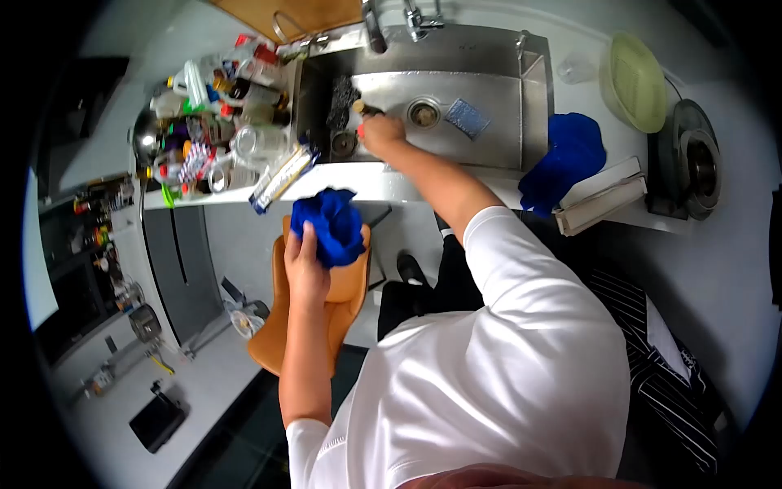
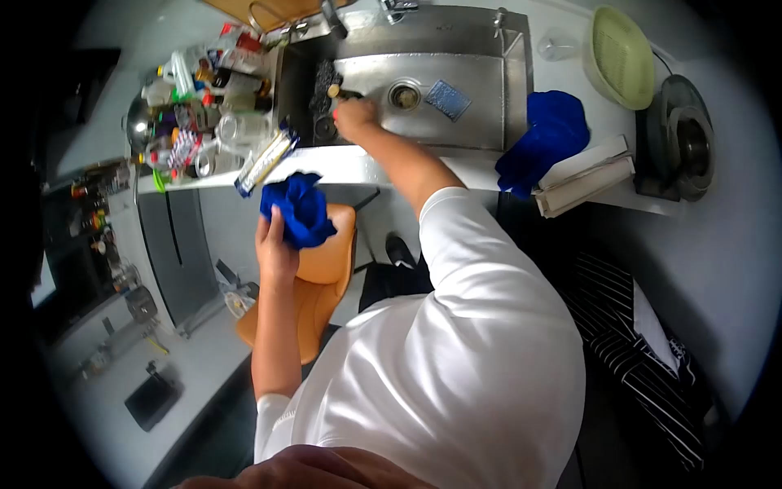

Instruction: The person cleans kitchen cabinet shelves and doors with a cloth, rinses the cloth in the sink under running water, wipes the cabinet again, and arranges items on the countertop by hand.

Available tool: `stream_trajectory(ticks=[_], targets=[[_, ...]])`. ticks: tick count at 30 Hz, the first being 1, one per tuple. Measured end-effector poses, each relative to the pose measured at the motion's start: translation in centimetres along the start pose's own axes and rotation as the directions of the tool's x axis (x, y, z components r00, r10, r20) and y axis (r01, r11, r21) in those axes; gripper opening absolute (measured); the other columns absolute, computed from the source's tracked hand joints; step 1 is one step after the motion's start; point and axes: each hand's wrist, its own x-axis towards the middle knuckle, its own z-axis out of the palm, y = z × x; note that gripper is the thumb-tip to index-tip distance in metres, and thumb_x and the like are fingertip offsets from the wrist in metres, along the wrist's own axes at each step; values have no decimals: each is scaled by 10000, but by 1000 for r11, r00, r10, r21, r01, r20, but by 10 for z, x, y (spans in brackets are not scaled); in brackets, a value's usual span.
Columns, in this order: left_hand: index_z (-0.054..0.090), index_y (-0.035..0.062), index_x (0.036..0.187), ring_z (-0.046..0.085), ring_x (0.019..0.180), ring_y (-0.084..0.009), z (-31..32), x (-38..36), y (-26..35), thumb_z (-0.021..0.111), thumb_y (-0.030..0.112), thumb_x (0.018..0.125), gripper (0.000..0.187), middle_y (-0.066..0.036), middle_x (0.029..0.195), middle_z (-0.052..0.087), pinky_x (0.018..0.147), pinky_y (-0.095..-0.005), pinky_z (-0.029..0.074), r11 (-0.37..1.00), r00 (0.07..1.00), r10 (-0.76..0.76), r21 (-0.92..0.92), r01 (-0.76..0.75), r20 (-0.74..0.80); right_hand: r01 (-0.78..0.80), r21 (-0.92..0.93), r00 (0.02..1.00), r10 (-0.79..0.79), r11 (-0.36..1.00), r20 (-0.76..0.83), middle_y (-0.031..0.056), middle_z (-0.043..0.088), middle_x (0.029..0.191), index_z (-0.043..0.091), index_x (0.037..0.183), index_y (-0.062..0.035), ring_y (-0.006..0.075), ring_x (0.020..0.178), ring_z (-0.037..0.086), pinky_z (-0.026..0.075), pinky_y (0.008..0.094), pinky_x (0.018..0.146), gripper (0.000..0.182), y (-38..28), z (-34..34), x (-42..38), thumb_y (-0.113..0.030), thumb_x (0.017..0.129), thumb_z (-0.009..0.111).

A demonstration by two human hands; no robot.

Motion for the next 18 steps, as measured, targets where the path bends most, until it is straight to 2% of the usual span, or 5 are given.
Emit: stream_trajectory(ticks=[4, 5, 9, 15, 18], targets=[[462, 11, 1462, 669, 1190, -325, -6, -3, 11, 564, 268, 1091, 463, -166, 1363, 624, 984, -502, 594, 997, 999, -8, 78, 10, -31, 37, 69, 998, -34, 997, -50, 141, 764, 960, 693, 1042, -58, 341, 894, 746, 581, 484, 791, 332, 21, -6, -3, -317, 841, 747], [476, 27, 1457, 675, 1172, -318, -8, -2, 12, 562, 277, 1092, 451, -156, 1348, 632, 980, -498, 595, 998, 1000, -26, 59, 25, 7, 60, 102, 991, -47, 993, -122, 153, 756, 941, 686, 1015, -45, 355, 862, 741, 581, 497, 766, 327, 32, -4, -6, -307, 826, 738], [495, 51, 1455, 659, 1201, -298, 7, 17, 9, 560, 288, 1094, 437, -134, 1350, 637, 1020, -473, 573, 996, 999, -43, 74, 44, -18, 44, 168, 989, -20, 985, -143, 179, 742, 896, 685, 984, -37, 371, 825, 732, 574, 504, 739, 329, 63, -40, -25, -310, 805, 724], [516, 46, 1448, 644, 1228, -270, 32, 56, -15, 565, 301, 1093, 440, -121, 1373, 630, 1038, -454, 556, 994, 992, -88, 74, 81, 93, 67, 131, 939, -18, 989, -342, 172, 733, 806, 708, 882, -62, 393, 730, 712, 577, 487, 679, 298, 94, -145, -58, -337, 775, 747], [550, 14, 1438, 643, 1169, -201, 49, 65, -22, 589, 313, 1087, 462, -82, 1301, 665, 1051, -369, 509, 997, 987, -44, 73, 33, 152, 24, 148, 910, 40, 989, -414, 156, 737, 809, 714, 889, -77, 373, 735, 717, 572, 469, 675, 295, 119, -212, -86, -343, 778, 775]])
